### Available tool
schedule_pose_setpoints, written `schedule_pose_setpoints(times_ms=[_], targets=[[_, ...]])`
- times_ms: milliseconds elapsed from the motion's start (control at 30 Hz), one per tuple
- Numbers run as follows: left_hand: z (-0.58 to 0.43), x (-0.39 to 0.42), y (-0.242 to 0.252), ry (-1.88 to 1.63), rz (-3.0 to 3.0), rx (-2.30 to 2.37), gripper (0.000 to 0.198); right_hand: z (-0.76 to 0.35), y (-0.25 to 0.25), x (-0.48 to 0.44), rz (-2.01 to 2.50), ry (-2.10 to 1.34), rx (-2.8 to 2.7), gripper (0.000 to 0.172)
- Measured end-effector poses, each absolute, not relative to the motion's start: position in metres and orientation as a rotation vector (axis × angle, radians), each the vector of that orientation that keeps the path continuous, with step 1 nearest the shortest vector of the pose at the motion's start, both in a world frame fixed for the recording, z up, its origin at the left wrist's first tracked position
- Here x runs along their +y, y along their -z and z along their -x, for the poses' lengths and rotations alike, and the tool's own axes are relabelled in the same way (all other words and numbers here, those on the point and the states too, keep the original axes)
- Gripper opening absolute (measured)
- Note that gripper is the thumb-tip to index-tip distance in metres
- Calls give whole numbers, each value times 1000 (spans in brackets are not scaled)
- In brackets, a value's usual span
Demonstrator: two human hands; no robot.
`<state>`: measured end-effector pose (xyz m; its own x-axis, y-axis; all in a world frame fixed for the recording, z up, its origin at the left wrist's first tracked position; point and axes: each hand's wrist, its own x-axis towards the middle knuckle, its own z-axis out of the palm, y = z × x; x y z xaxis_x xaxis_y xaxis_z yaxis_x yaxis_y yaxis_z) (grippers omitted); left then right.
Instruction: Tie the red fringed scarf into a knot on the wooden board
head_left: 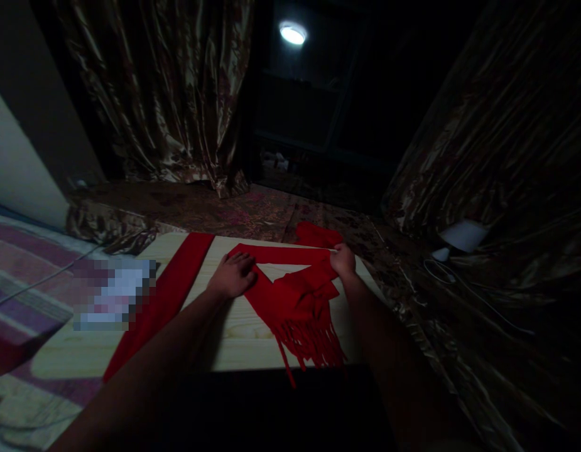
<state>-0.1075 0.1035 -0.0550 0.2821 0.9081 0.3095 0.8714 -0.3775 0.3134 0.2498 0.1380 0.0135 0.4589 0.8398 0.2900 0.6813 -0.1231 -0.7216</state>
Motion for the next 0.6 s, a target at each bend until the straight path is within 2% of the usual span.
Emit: schedule_pose_setpoints(times_ms=[100,167,233,333,400,533,567,600], targets=[[107,103,55,-688,-2439,1705,59,-228,-20,117,1770,-142,-1590,10],[107,103,55,-717,-2439,1706,58,-218,-24,98,1678,-200,-1724,10],[107,102,54,-769,-2450,1706,56,-213,-28,76,1604,-345,-1863,10],[107,100,53,-904,-2514,1653,50,-211,-30,42,1484,-676,-2081,19],[106,98,51,-1006,-2567,1585,44,-209,-28,22,1388,-761,-2216,24],[104,88,44,-1082,-2647,1448,30,-198,-19,-3,1300,-516,-2457,57],[102,83,41,-1075,-2671,1406,27,-195,-16,-5,1311,-462,-2472,56],[99,77,39,-1073,-2690,1365,25,-193,-13,-4,1325,-434,-2454,46]])
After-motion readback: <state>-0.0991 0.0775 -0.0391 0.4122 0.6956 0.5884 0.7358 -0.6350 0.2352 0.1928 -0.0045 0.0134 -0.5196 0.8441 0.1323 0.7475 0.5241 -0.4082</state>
